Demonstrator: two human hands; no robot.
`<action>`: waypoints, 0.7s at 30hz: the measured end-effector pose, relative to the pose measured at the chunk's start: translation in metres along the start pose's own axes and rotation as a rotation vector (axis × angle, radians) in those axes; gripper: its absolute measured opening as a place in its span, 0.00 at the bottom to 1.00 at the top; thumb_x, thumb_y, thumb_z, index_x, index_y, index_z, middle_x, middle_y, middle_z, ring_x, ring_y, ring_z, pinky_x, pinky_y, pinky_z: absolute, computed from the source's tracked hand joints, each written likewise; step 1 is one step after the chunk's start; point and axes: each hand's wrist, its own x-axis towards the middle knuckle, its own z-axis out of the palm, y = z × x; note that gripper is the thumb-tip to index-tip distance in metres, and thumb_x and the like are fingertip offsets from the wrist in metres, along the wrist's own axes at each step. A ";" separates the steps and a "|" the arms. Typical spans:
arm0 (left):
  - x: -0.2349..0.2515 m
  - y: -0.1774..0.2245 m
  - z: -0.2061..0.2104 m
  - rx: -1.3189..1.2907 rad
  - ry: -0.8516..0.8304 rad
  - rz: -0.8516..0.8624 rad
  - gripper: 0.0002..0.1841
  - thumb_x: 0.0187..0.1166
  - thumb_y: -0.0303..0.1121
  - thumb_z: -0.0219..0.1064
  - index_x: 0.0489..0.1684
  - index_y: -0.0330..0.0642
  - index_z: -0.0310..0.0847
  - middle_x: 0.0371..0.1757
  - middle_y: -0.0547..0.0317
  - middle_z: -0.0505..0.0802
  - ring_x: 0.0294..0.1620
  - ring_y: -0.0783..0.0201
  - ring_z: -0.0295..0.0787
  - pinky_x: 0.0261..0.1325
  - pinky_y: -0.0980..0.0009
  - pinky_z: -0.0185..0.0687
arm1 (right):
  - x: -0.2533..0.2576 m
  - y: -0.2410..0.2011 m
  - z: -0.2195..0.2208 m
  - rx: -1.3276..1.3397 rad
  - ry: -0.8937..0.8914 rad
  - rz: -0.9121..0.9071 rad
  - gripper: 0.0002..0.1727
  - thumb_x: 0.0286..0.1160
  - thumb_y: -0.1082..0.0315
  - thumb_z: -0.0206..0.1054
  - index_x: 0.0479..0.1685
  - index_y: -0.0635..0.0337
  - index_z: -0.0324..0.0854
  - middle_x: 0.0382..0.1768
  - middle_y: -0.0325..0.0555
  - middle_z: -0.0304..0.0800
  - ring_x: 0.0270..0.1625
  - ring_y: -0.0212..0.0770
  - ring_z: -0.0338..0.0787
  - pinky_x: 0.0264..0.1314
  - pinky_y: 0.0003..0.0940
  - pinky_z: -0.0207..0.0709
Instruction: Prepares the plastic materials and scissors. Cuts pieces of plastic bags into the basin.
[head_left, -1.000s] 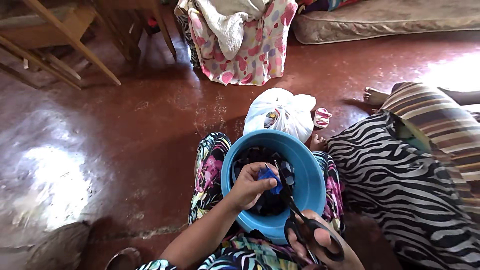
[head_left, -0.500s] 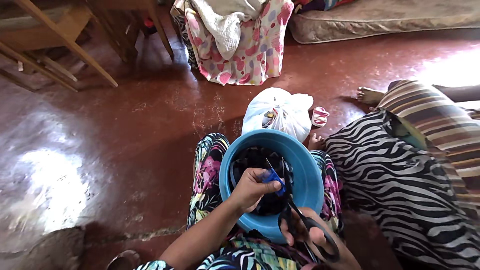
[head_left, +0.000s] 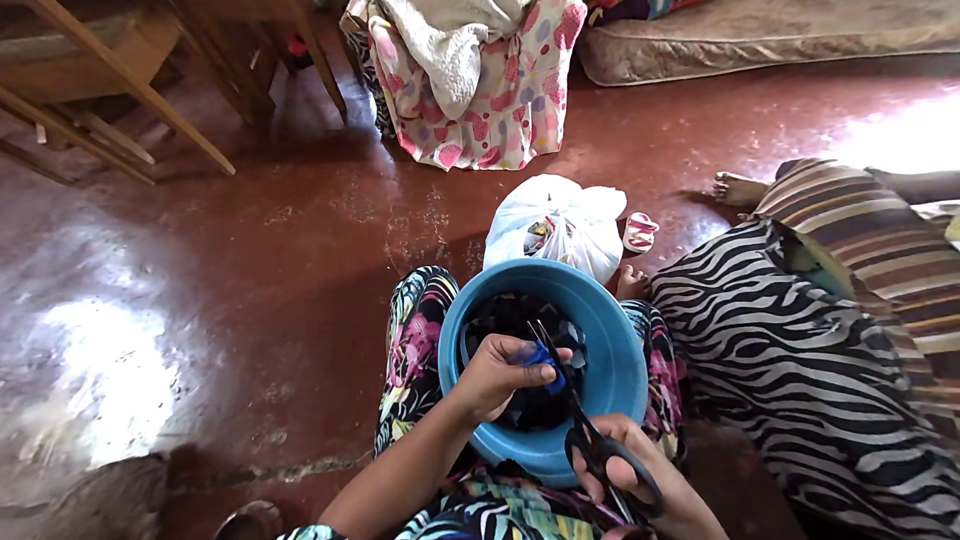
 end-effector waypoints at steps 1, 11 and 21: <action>0.000 0.000 0.000 0.007 -0.008 -0.006 0.05 0.70 0.27 0.75 0.34 0.48 0.97 0.48 0.61 0.99 0.55 0.69 0.95 0.63 0.72 0.86 | 0.000 0.000 0.000 0.001 -0.012 0.005 0.23 0.73 0.37 0.69 0.40 0.47 0.90 0.29 0.25 0.93 0.31 0.17 0.88 0.36 0.12 0.81; 0.001 -0.006 0.000 -0.015 -0.078 -0.014 0.06 0.71 0.27 0.75 0.29 0.50 0.96 0.47 0.62 0.99 0.54 0.72 0.95 0.61 0.74 0.87 | 0.002 0.005 -0.002 0.013 -0.025 -0.028 0.27 0.72 0.32 0.66 0.40 0.47 0.89 0.31 0.27 0.93 0.33 0.18 0.88 0.37 0.13 0.80; 0.000 -0.006 0.000 0.000 -0.048 -0.023 0.05 0.70 0.28 0.76 0.30 0.51 0.96 0.48 0.62 0.99 0.53 0.71 0.95 0.60 0.74 0.87 | 0.003 0.004 0.000 0.010 0.025 -0.020 0.27 0.70 0.32 0.67 0.36 0.47 0.90 0.27 0.25 0.91 0.29 0.17 0.86 0.33 0.12 0.78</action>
